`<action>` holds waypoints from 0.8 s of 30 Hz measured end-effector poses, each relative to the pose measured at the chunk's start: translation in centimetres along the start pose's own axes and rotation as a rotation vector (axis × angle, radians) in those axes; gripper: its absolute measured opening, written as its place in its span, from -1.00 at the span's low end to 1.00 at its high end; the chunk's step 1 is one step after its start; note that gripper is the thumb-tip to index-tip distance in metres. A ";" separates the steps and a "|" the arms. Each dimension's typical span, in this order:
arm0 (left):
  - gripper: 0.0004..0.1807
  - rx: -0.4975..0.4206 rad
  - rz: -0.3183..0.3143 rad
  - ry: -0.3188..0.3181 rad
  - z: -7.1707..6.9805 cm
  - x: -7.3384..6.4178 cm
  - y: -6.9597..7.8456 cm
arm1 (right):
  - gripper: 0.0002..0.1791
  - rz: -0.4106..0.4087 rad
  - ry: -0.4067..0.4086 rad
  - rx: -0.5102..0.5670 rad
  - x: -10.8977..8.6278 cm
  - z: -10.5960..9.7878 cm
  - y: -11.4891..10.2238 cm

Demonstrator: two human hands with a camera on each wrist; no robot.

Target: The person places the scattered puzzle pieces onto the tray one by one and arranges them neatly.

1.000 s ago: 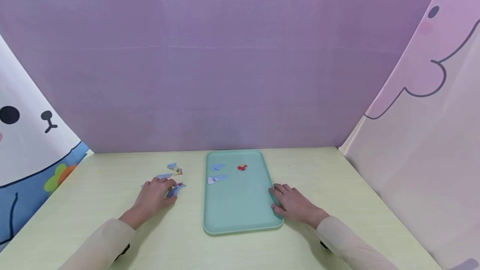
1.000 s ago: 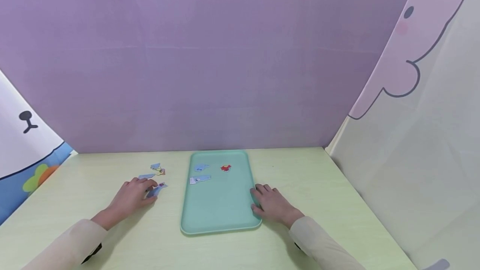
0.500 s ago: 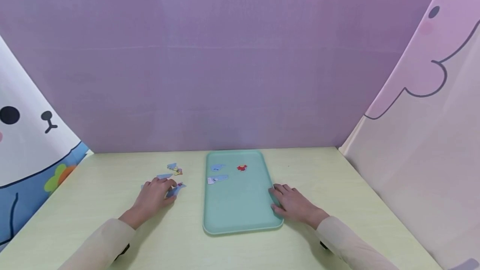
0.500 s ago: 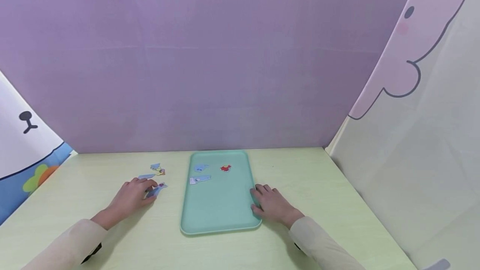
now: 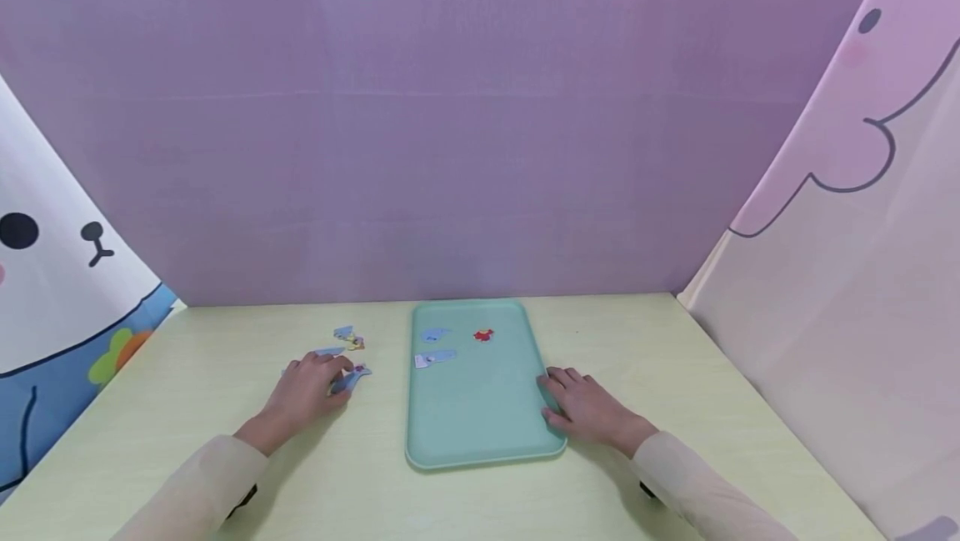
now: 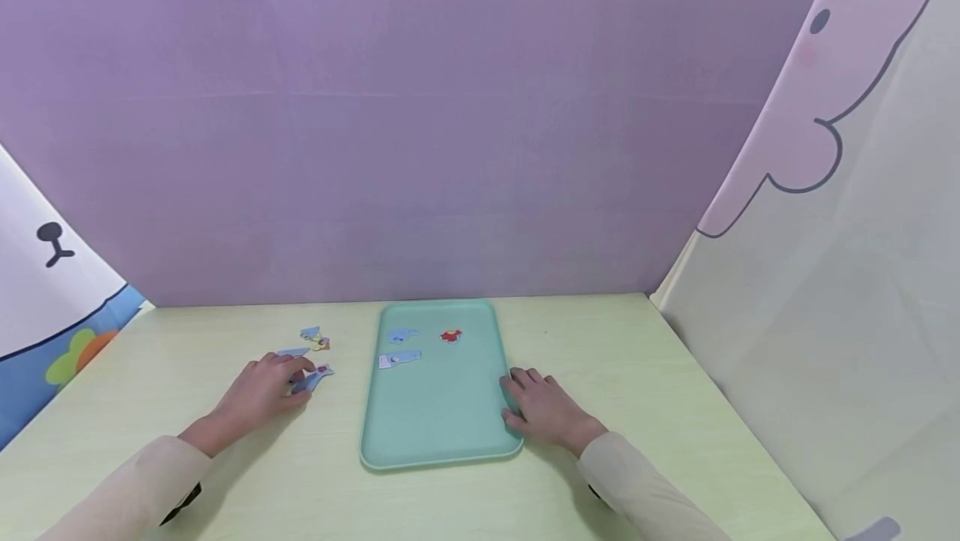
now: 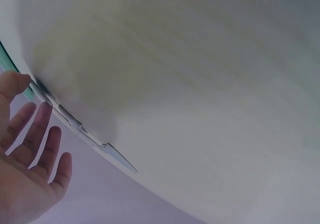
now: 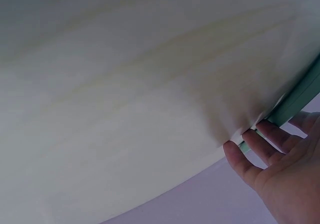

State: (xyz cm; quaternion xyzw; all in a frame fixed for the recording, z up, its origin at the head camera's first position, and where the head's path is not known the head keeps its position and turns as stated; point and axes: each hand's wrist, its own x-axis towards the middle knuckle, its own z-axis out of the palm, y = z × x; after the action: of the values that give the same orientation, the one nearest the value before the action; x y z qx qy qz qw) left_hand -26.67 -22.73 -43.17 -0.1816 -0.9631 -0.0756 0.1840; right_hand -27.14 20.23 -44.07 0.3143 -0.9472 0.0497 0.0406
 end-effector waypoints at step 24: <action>-0.67 -0.039 0.089 0.071 0.0 1.3 1.7 | -0.40 0.009 -0.060 0.028 -0.1 -0.7 -0.1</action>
State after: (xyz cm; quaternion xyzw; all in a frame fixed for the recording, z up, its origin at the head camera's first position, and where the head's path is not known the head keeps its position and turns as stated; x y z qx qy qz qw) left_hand -27.17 -20.70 -42.49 -0.2251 -0.9452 -0.0926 0.2177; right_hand -26.99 20.25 -43.40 0.3120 -0.9485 0.0538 0.0073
